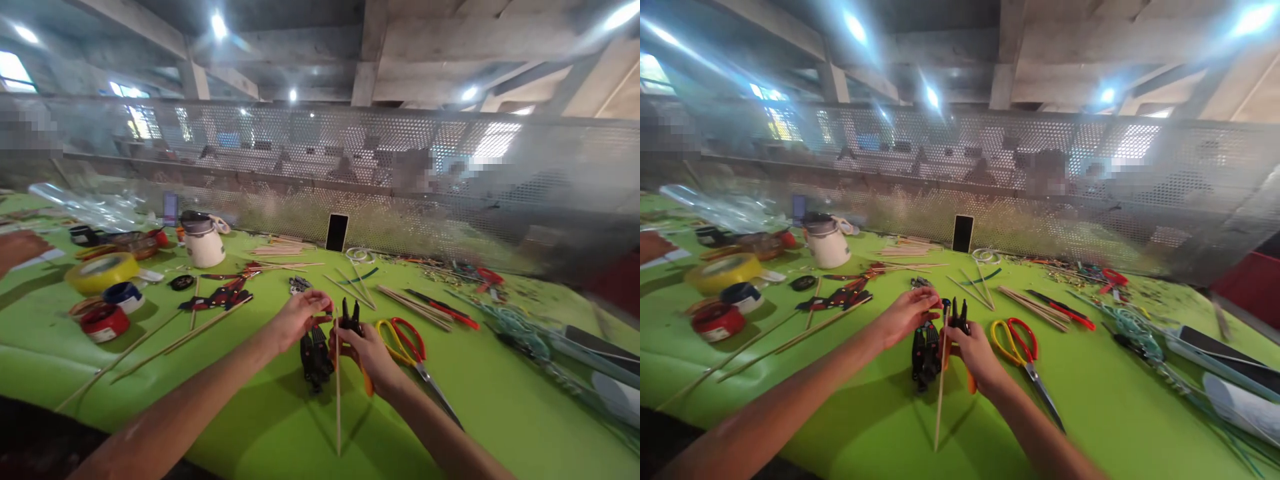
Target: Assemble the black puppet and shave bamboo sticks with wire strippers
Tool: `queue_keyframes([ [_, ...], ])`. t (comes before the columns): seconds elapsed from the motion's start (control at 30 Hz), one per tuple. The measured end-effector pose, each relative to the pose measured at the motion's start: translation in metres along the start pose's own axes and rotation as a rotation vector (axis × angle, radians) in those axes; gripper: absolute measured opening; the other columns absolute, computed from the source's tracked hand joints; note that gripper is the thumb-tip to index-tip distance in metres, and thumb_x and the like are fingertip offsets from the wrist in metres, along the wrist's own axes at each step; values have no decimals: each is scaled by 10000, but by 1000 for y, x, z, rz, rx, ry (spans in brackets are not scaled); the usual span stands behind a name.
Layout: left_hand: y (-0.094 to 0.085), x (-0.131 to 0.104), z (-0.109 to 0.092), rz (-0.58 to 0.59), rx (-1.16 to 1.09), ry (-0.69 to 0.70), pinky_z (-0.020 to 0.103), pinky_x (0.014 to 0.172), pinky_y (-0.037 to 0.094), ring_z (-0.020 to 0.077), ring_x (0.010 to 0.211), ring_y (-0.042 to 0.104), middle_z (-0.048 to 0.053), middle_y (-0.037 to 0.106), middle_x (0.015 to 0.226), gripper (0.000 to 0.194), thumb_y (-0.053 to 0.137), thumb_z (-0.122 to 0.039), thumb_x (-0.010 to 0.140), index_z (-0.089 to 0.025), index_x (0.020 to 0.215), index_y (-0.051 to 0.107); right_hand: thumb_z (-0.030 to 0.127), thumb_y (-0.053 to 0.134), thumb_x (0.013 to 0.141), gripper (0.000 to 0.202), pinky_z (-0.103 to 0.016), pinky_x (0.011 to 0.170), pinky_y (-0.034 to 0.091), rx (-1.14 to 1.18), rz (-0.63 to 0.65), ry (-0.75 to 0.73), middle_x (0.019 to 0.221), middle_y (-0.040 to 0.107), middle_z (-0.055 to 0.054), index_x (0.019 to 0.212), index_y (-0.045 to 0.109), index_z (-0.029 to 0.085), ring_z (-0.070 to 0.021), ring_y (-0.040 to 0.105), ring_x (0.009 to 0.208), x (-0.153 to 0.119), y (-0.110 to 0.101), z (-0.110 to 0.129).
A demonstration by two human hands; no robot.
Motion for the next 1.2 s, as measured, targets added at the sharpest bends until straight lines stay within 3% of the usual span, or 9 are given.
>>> queue_keyframes([
  [0.13,19,-14,8,26,-132,-66,265,758,530,146,779,652,45,669,825,312,864,-270,688,-120,828,628,378,661,768,322,-335,713,534,-227,-168,-121,819,685,-68,956,658,117,-231,653,755,-10,10,6],
  [0.27,37,-21,10,-93,-214,-17,195,679,478,92,674,594,-5,615,743,296,858,-217,670,-131,778,596,269,563,761,256,-278,624,488,-463,-226,-228,760,678,-59,947,649,115,-207,625,692,-18,22,12],
  [0.4,40,-24,13,-172,-327,-19,201,673,483,105,666,597,-3,608,718,236,791,-136,699,-148,781,569,332,555,795,267,-267,546,453,-488,-285,-232,698,645,-55,919,641,111,-187,573,607,-21,26,9],
  [0.53,37,-24,16,-195,-396,-33,201,675,498,119,690,626,12,632,730,253,786,-144,701,-153,818,562,424,561,843,330,-277,564,457,-472,-314,-272,669,611,-47,927,645,116,-198,574,625,-22,28,8],
  [0.67,31,-20,21,-176,-293,17,208,645,509,123,673,631,13,643,726,292,799,-214,733,-160,864,543,455,586,843,355,-293,645,494,-378,-307,-286,746,641,-72,936,641,118,-223,614,725,-26,36,10],
  [0.83,7,-6,22,-141,-237,70,217,630,520,99,625,610,3,622,742,293,789,-235,771,-161,887,531,501,610,809,416,-281,611,499,-365,-170,-255,748,665,-72,962,628,114,-201,614,678,-31,39,29],
  [0.93,-14,0,5,-107,-204,68,145,489,413,44,523,511,-20,582,724,271,784,-216,773,-160,881,542,497,586,801,376,-255,463,430,-493,-38,-79,578,621,-32,874,616,129,-162,543,488,-26,29,36],
  [1.03,-24,-1,-19,-5,-77,41,123,404,252,15,464,377,-28,551,692,237,769,-227,792,-151,855,554,444,544,841,311,-243,443,408,-732,-37,89,518,618,-34,714,594,165,-152,545,440,-12,8,31],
  [1.2,-20,-7,-39,79,388,120,150,422,248,28,494,378,37,638,804,241,757,-332,808,-134,886,643,394,605,821,352,-233,412,317,-937,-129,70,423,538,-4,555,477,202,-119,470,380,5,-12,14],
])
Point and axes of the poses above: each hand's wrist, its own x-axis towards the middle knuckle, its own y-axis out of the palm, z = x × y, the point moved 3 cm from there along x, towards the middle knuckle
